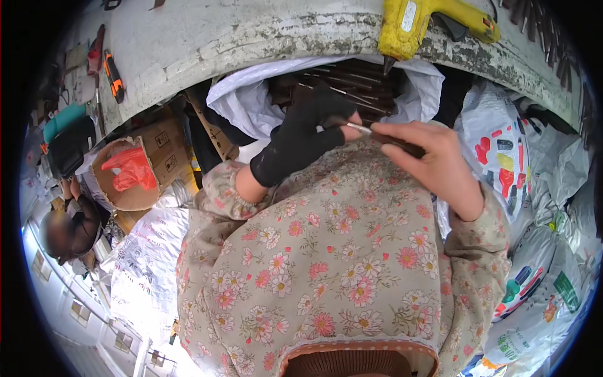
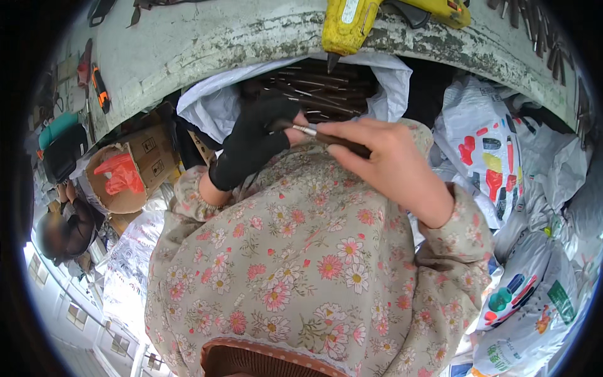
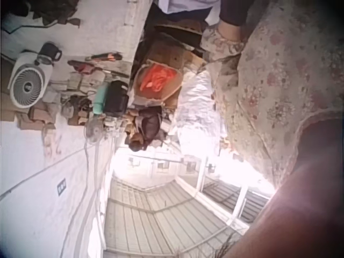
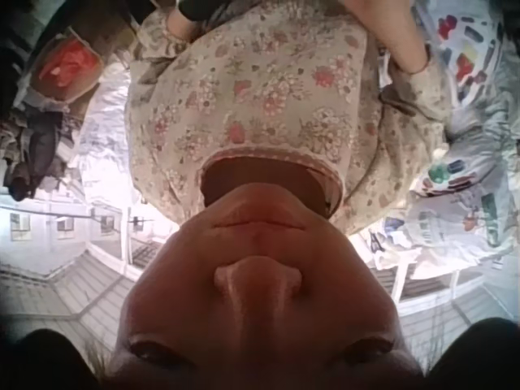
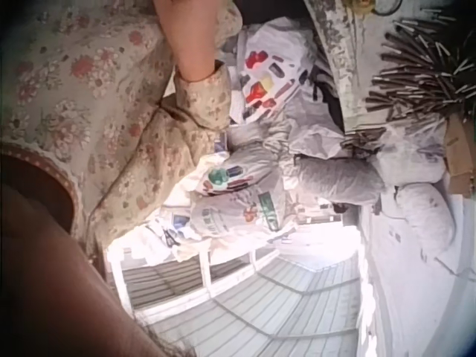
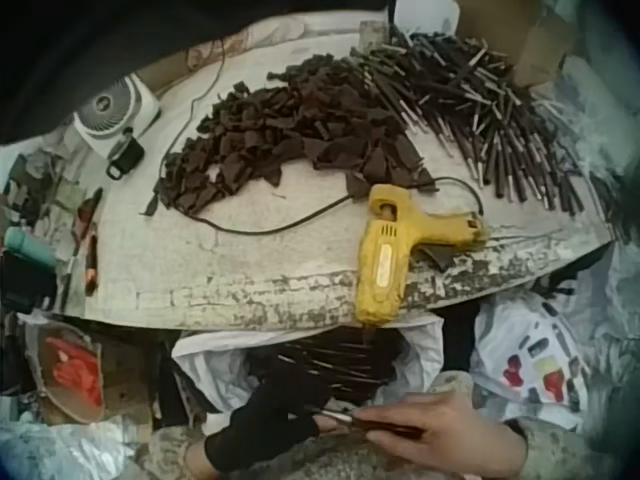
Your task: Assembling small brown sleeves onto components and using a heat gun for processing at a factory workbench.
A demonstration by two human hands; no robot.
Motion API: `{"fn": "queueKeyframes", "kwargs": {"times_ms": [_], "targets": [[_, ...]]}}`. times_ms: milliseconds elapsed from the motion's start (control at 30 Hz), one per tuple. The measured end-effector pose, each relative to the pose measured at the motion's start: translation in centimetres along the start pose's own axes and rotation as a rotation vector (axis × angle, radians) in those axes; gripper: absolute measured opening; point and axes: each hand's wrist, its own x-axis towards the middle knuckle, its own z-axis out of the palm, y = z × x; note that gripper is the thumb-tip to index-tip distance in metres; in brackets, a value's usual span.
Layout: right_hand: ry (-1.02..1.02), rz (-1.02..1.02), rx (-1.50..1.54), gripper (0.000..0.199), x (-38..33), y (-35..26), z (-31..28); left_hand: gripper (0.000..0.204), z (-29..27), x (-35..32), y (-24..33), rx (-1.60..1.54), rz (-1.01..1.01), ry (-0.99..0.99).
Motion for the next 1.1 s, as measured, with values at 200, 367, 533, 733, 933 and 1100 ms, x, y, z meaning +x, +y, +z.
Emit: {"fn": "queueKeyframes", "kwargs": {"times_ms": [200,367,533,733,933,1100], "targets": [[0.101,-0.084,0.011,0.026,0.6,3.0,4.4,0.023,0.6,-2.0,0.6,0.924,0.500,0.220],[0.190,-0.332,-0.442,0.034,5.4,6.8,8.0,0.019,-1.0,0.5,1.1,0.677,0.427,0.263],[0.217,-0.314,-0.586,0.036,6.4,8.4,9.5,0.019,-5.4,6.9,5.1,0.864,0.449,0.364],[0.060,-0.240,-0.317,0.033,3.9,5.4,5.1,0.029,-11.7,18.9,2.4,1.280,0.348,0.433],[0.000,-0.124,-0.009,0.021,3.1,1.0,-5.9,0.032,-15.2,21.1,-0.5,1.598,0.352,0.364],[0.581,0.034,-0.337,0.027,11.2,6.6,-16.2,0.025,-13.0,18.0,3.8,1.461,0.315,0.403]]}}
